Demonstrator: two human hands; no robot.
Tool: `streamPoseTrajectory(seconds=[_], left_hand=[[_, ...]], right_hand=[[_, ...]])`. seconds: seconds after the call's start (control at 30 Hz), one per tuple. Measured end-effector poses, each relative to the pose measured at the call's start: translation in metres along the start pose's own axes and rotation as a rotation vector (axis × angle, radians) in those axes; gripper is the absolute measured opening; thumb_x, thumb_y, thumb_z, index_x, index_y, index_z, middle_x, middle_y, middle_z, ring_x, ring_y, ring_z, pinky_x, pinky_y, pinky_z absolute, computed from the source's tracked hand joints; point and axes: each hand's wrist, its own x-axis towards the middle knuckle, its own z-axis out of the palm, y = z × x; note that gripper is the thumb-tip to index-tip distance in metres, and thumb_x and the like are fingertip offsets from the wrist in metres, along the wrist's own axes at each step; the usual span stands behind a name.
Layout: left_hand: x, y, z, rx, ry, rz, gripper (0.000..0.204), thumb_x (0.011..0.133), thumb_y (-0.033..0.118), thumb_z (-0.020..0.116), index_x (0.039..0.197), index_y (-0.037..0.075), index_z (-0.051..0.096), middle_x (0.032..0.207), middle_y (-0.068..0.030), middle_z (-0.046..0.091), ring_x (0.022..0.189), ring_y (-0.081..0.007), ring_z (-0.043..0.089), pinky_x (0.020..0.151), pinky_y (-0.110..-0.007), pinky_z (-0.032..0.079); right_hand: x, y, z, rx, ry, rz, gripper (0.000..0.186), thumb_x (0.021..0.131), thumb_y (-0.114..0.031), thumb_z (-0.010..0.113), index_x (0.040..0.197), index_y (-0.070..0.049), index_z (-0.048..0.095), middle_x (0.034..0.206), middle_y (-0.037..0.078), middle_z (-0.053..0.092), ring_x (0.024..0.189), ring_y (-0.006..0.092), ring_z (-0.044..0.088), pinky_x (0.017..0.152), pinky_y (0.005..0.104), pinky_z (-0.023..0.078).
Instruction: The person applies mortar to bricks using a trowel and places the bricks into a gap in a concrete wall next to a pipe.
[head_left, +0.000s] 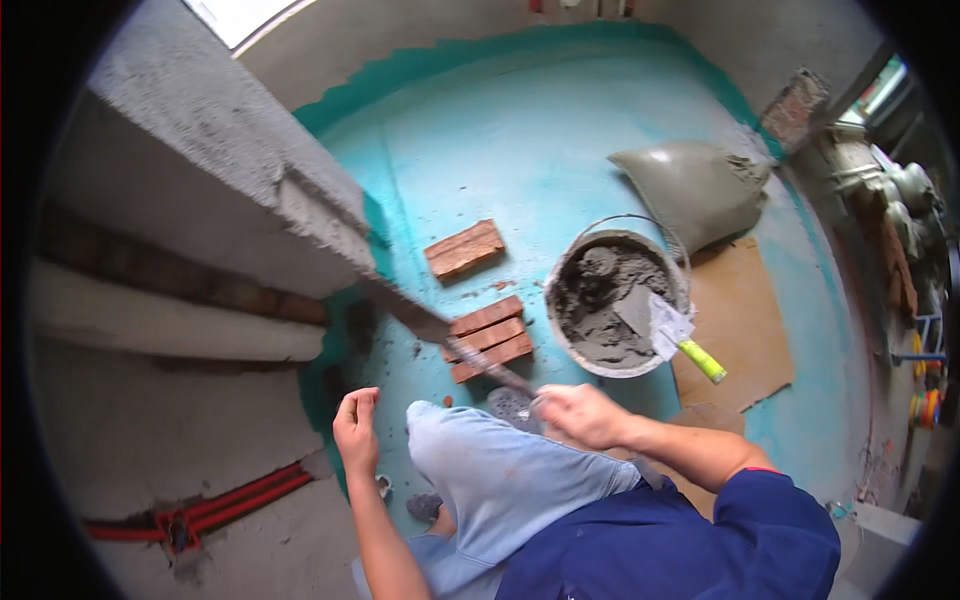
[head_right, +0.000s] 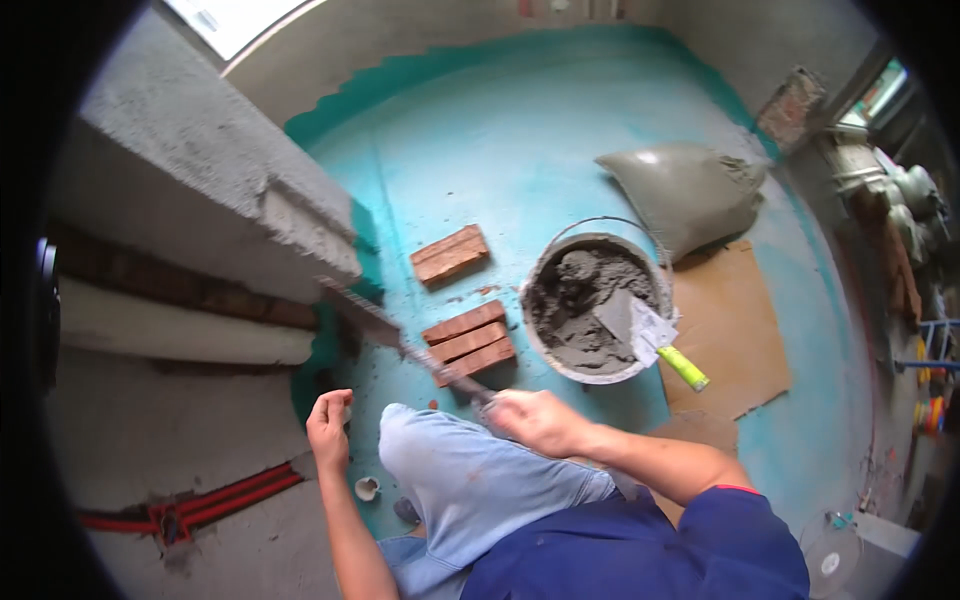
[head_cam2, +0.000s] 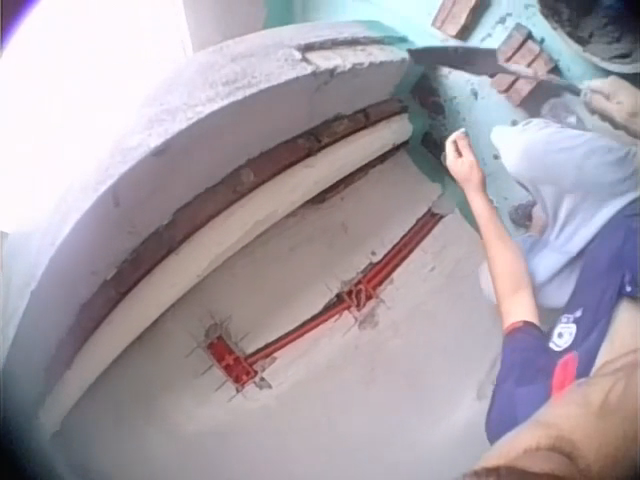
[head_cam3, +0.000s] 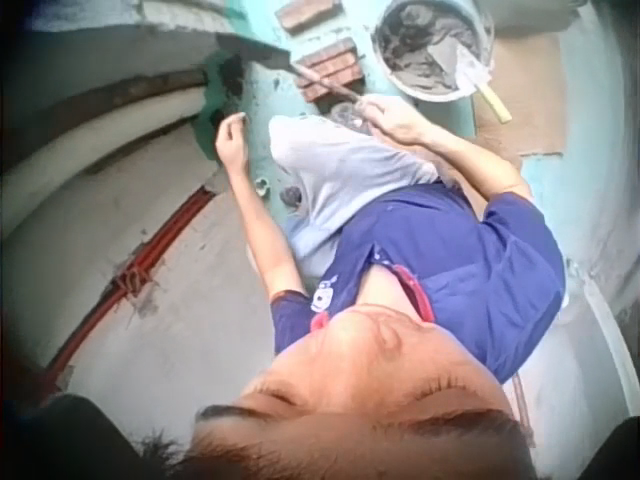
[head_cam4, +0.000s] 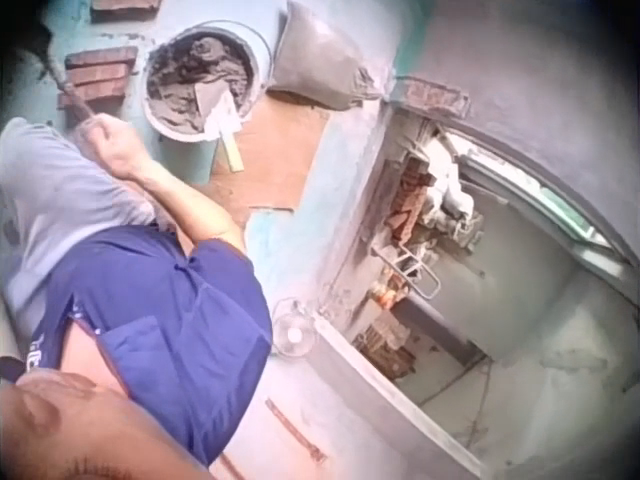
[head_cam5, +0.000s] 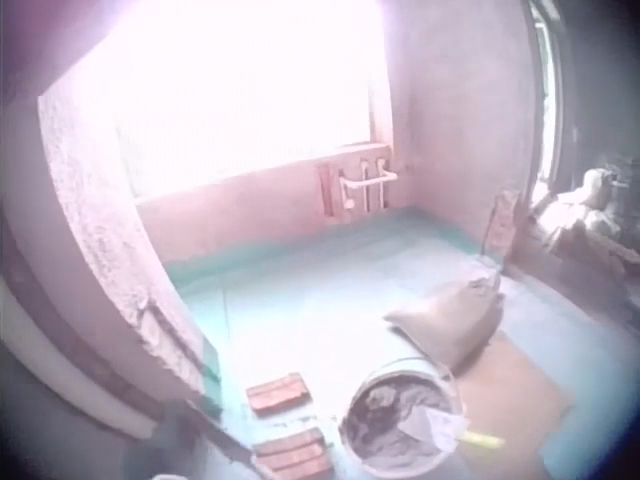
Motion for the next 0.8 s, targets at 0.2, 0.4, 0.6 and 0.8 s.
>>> streamPoseTrajectory(seconds=[0.2,0.4,0.6,0.8], left_hand=[[0.026,-0.207,0.107,0.397,-0.113,0.01,0.059,0.07,0.015,0.079,0.121,0.002,0.052,0.119,-0.0216,0.055,0.107,-0.0348,0.056,0.09,-0.041,0.046],[0.013,-0.198,0.191,0.534,-0.259,-0.056,0.09,0.068,0.02,0.079,0.141,0.003,0.029,0.133,-0.0228,0.041,0.121,-0.039,0.044,0.101,-0.046,0.035],[0.033,-0.18,0.193,0.651,-0.021,-0.049,0.072,0.072,0.015,0.069,0.134,0.002,0.035,0.135,-0.0225,0.04,0.126,-0.0396,0.038,0.107,-0.05,0.028],[0.11,-0.186,0.211,0.615,-0.159,0.278,0.071,0.079,0.028,0.066,0.136,-0.001,0.037,0.141,-0.0221,0.038,0.135,-0.0391,0.03,0.112,-0.05,0.021]], right_hand=[[-0.091,0.023,-0.089,-0.301,0.403,0.216,0.026,0.096,-0.027,0.051,0.085,-0.004,0.056,0.063,0.001,0.052,0.057,0.0113,0.048,0.053,0.0283,0.042],[-0.107,0.052,-0.095,-0.239,0.487,0.659,0.028,0.093,-0.031,0.055,0.086,-0.004,0.058,0.063,0.009,0.055,0.058,0.018,0.055,0.055,0.0351,0.044],[-0.066,0.03,-0.092,-0.947,0.603,0.654,0.028,0.092,-0.031,0.054,0.084,-0.004,0.058,0.072,0.021,0.062,0.07,0.0401,0.061,0.063,0.0484,0.046],[-0.018,0.068,-0.101,-1.2,0.45,0.629,0.034,0.092,-0.031,0.049,0.086,0.001,0.059,0.075,0.026,0.063,0.075,0.0447,0.062,0.071,0.0531,0.049]])
